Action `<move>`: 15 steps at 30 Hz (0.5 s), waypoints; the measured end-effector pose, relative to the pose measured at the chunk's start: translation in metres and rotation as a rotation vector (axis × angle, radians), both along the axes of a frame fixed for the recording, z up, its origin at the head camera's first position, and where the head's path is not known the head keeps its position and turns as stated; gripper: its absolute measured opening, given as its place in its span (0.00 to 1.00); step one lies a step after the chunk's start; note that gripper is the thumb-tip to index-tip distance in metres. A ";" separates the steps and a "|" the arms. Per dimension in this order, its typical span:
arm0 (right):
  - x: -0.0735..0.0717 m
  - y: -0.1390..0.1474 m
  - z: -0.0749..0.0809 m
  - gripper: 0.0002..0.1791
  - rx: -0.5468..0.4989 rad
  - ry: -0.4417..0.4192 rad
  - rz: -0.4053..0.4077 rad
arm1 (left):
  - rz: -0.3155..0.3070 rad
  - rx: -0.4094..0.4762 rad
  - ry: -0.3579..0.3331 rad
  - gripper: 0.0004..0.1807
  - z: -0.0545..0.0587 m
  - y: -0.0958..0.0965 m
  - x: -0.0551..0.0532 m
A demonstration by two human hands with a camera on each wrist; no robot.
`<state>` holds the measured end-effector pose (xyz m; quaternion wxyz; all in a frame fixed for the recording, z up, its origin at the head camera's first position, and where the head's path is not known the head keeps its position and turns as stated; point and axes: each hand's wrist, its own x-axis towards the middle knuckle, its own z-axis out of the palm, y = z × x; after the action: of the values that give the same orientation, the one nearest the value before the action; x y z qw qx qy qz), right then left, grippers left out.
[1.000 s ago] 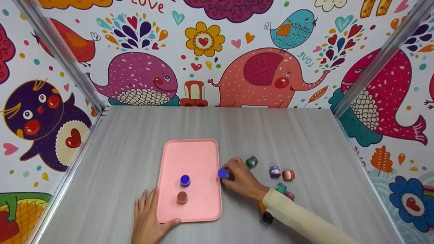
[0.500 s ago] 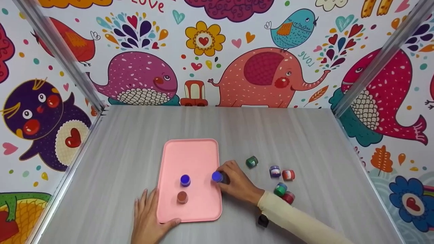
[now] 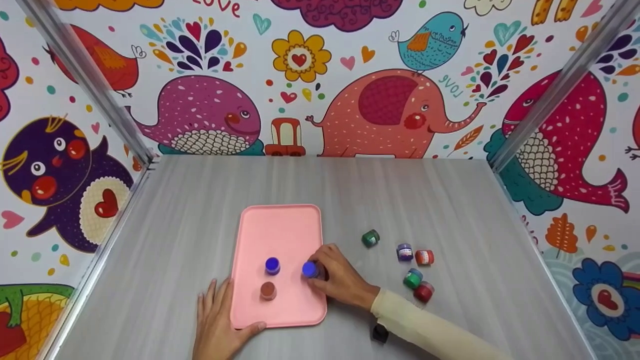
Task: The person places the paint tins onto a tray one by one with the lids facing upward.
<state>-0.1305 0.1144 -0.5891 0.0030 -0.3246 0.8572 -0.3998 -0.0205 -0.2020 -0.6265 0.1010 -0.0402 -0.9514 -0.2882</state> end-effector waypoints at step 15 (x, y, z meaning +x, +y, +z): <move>0.009 -0.019 -0.008 0.19 -0.023 0.057 0.046 | 0.023 -0.011 -0.126 0.73 0.007 0.001 -0.001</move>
<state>-0.1214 0.0951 -0.5969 -0.0160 -0.3557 0.8445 -0.4001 -0.0218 -0.2012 -0.6198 0.0439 -0.0115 -0.9578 -0.2838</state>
